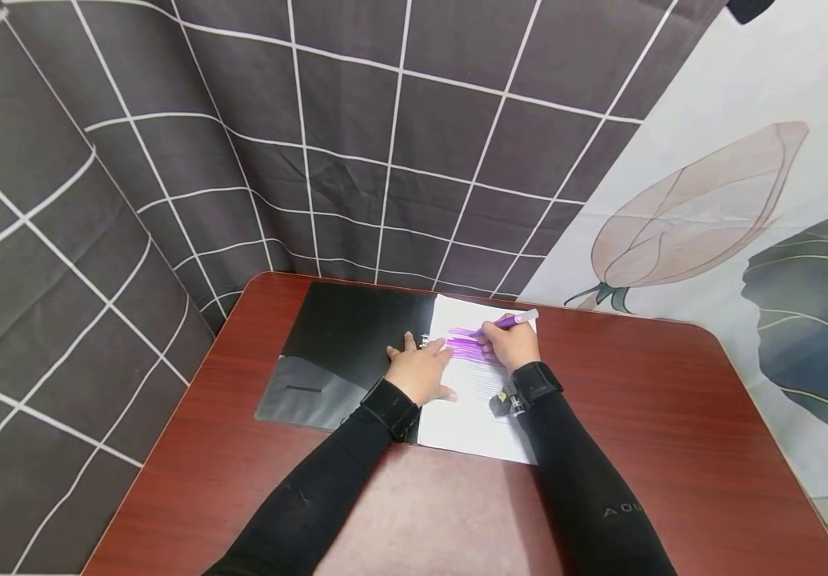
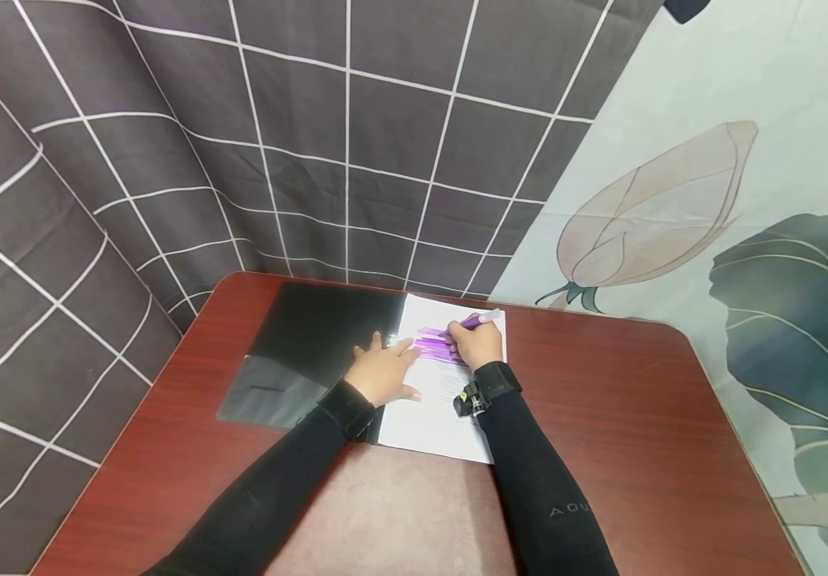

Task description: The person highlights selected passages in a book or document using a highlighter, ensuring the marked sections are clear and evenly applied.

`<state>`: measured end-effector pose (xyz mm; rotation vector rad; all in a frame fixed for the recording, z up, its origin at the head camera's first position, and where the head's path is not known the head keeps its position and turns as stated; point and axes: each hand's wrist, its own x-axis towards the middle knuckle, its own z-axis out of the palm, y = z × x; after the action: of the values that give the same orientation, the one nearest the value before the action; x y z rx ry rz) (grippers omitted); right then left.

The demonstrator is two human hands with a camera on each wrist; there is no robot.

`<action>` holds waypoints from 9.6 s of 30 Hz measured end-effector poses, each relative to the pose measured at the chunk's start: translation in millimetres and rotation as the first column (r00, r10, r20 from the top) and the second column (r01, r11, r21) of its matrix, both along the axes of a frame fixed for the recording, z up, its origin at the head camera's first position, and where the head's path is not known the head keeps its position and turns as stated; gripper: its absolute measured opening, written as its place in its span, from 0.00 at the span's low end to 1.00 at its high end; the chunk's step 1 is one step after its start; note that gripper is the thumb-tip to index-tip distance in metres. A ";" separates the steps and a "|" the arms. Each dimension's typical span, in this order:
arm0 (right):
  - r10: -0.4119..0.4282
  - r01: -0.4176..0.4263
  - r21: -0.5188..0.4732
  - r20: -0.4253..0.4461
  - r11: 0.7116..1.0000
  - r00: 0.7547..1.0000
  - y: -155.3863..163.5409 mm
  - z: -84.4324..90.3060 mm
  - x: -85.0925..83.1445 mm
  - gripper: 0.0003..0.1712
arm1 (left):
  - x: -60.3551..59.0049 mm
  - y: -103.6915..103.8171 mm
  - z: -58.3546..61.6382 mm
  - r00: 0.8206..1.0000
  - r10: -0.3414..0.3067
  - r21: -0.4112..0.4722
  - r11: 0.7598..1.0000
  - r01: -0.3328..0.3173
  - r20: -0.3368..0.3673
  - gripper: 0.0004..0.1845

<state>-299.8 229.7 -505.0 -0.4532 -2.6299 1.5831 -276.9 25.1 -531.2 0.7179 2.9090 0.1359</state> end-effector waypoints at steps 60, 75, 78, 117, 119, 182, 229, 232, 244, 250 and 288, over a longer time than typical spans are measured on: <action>-0.078 0.076 0.036 0.049 0.996 0.996 64.7 6.6 23.1 0.13 | 18.9 -4.8 29.3 1.000 -0.007 0.022 1.000 0.006 0.015 0.49; -0.106 0.109 -0.025 0.079 0.994 0.991 81.4 6.4 28.4 0.13 | 16.7 -4.4 25.0 1.000 -0.005 0.037 0.999 0.004 0.022 0.49; -0.111 0.115 -0.048 0.072 0.992 0.991 83.4 7.0 29.7 0.13 | 11.4 -3.9 16.7 1.000 -0.006 0.050 0.999 0.006 0.011 0.49; 0.059 -0.062 -0.076 -0.036 0.995 0.998 -30.4 -2.7 2.1 0.12 | 1.0 2.3 -0.9 0.999 -0.013 0.005 1.000 0.013 -0.037 0.52; 0.062 -0.064 -0.059 -0.030 0.996 0.998 -33.6 -3.8 0.5 0.12 | -0.9 0.9 -4.7 0.999 -0.010 0.005 1.000 0.010 -0.039 0.53; -0.013 0.010 0.114 0.024 0.993 1.000 18.1 5.3 17.9 0.15 | 11.7 -3.9 25.5 1.000 -0.012 0.019 1.000 0.011 0.027 0.48; -0.080 0.077 0.071 0.037 0.994 0.996 49.0 6.0 30.8 0.14 | -14.7 -15.0 -10.0 0.993 -0.103 0.226 0.970 0.088 0.057 0.27; -0.081 0.079 0.061 0.036 0.995 0.996 47.8 7.1 30.5 0.14 | -16.0 -17.8 -5.4 0.992 -0.108 0.239 0.967 0.089 0.071 0.24; -0.088 0.085 0.070 0.049 0.994 0.995 45.1 7.6 30.4 0.13 | -20.1 -21.1 -10.9 0.989 -0.107 0.244 0.967 0.079 0.105 0.28; -0.101 0.100 0.034 0.033 0.994 0.994 45.1 4.9 29.6 0.13 | -18.5 -18.0 -11.7 0.991 -0.092 0.217 0.974 0.070 0.094 0.34; 0.052 -0.052 0.021 0.008 0.998 0.999 -39.3 -10.7 38.1 0.12 | -17.0 -19.4 5.8 0.983 -0.126 0.249 0.964 0.090 0.132 0.34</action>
<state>-261.7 190.3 -515.7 -0.3934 -2.6833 1.5689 -294.0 5.7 -525.3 0.8617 2.7323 0.5172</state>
